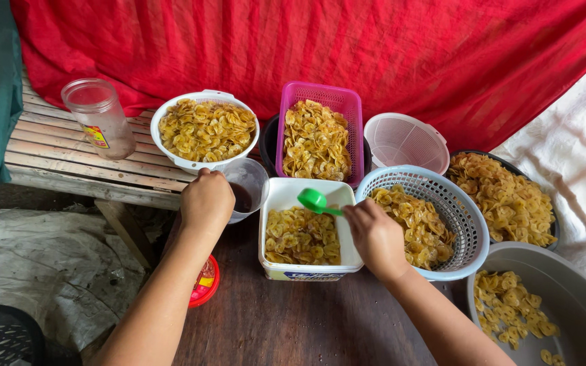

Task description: The person transfers yellow, chip-like snacks from a large metal bowl into a white rectangular container. They then use a green spoon to scoop a dark liquid from a plastic cup and pour it over the snacks. The person shakes the container to mix the contents and repeats the process of adding snacks and liquid.

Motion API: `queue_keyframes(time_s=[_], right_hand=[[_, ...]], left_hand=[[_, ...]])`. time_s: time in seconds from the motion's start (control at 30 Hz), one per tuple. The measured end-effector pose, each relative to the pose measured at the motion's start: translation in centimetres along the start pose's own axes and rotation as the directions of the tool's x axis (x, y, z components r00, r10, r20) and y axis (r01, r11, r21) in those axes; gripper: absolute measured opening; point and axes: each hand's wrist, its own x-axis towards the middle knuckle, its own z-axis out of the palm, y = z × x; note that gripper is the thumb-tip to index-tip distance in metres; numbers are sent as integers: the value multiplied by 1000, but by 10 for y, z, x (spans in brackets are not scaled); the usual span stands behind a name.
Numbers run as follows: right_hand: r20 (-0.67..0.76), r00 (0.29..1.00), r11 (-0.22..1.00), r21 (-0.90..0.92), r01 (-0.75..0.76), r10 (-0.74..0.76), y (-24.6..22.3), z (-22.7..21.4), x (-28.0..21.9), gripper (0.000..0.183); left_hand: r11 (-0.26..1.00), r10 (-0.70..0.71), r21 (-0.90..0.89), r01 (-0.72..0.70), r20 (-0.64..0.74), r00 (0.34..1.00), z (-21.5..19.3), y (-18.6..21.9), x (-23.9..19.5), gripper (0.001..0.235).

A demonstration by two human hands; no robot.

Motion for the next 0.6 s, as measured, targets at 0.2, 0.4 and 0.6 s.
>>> queue_keyframes(time_s=[0.2, 0.4, 0.6], right_hand=[[-5, 957, 781, 578, -235, 291, -13, 14, 58, 15], [118, 978, 911, 361, -201, 169, -94, 33, 89, 23], [154, 972, 968, 152, -202, 179, -84, -2, 70, 49]], left_hand=[[1000, 3, 15, -3, 15, 1000, 4, -1, 5, 20], [997, -65, -49, 66, 33, 997, 12, -15, 12, 22], [925, -303, -173, 338, 201, 932, 20, -62, 44, 26]])
